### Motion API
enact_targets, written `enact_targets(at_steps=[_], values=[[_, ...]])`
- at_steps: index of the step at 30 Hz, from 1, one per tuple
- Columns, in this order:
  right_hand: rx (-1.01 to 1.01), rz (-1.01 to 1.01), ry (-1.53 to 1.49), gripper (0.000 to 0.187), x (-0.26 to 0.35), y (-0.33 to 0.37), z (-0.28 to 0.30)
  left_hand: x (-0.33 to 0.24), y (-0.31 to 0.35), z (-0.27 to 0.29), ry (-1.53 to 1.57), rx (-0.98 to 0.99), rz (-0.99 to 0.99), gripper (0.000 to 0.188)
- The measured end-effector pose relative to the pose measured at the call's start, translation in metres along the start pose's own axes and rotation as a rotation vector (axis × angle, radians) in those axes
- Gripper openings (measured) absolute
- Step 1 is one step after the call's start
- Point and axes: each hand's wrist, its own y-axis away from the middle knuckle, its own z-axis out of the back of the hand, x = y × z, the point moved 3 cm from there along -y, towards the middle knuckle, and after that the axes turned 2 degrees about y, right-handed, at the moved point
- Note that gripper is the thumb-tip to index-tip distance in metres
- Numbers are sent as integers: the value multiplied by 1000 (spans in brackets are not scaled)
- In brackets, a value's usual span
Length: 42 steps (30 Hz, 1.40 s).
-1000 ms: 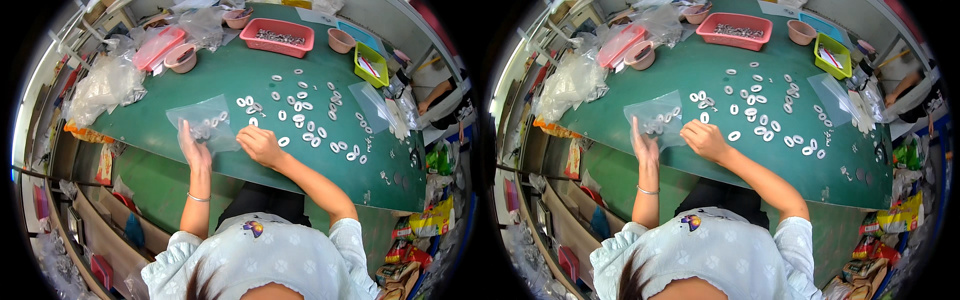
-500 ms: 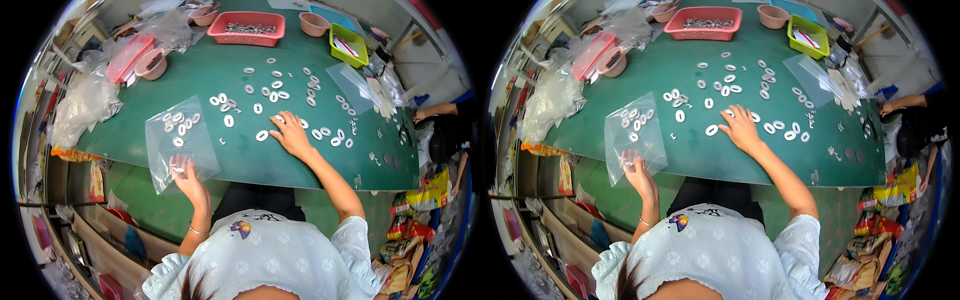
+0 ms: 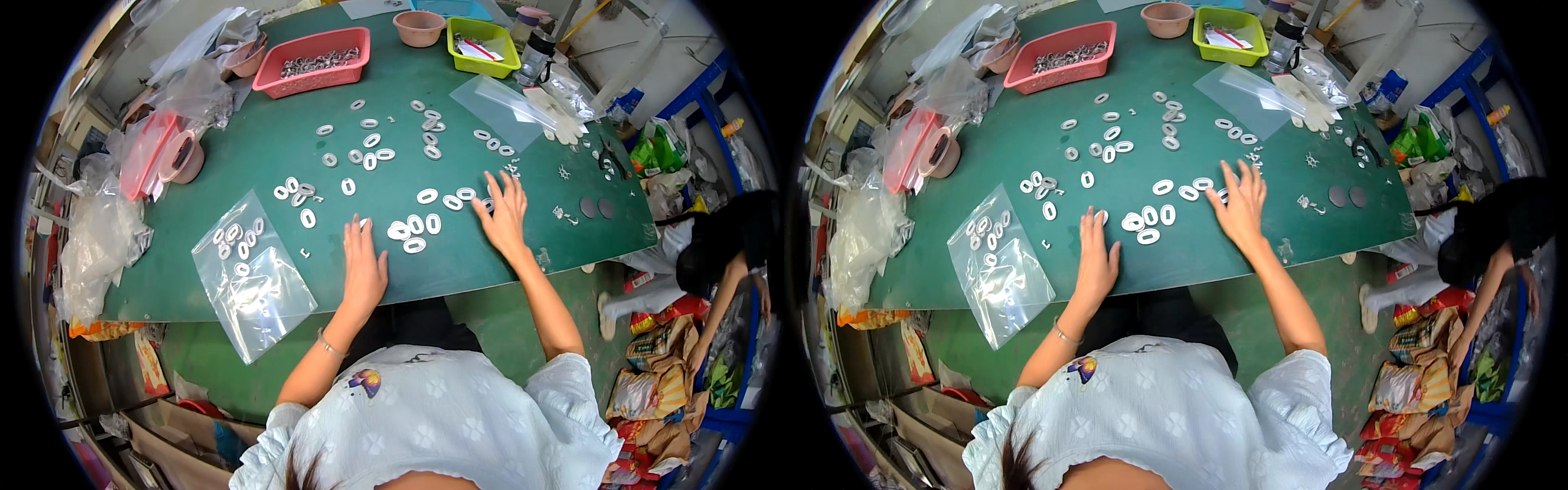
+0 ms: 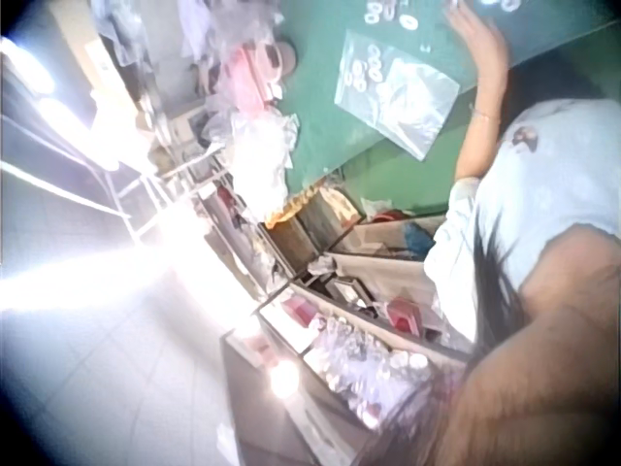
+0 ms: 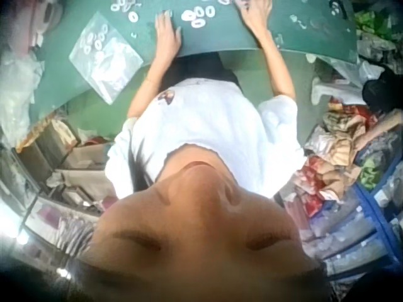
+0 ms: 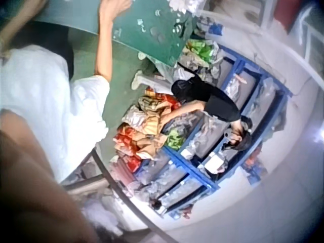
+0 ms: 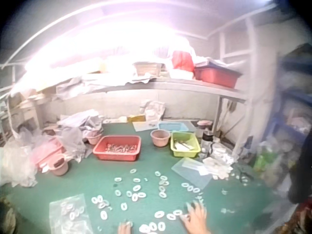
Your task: The person sorts small white oval washers on a green workbench. They pick up washers from a pile and place them into clear plastic bags, occasionally using a pair of scissors to cut the bags. The person also moves a red stool and retrieves a roll of plastic bags from a shelf.
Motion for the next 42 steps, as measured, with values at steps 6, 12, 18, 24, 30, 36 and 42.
enact_targets(at_steps=[6, 12, 18, 24, 30, 36, 42], values=[[181, -19, -52, 54, 0, 5, -19, -4, -20, -36, 26, 75, -13, 50], [293, 125, -391, 54, 36, 16, -18, -24, -1, -33, 126, 111, -81, 47], [436, 394, -298, 57, 32, -13, -14, -54, 31, -17, 787, 494, 178, 35], [521, 467, -322, 53, 25, 9, 4, -51, 70, -46, 1199, 1023, 502, 35], [415, 311, -360, 44, 29, 51, 21, -17, 93, -118, 1718, 794, 1184, 38], [330, 261, -354, 41, 49, 90, 36, -42, 81, -129, 2091, 960, 1136, 40], [318, 325, -329, 38, 62, 126, 43, -38, 90, -138, 2273, 788, 1115, 36]])
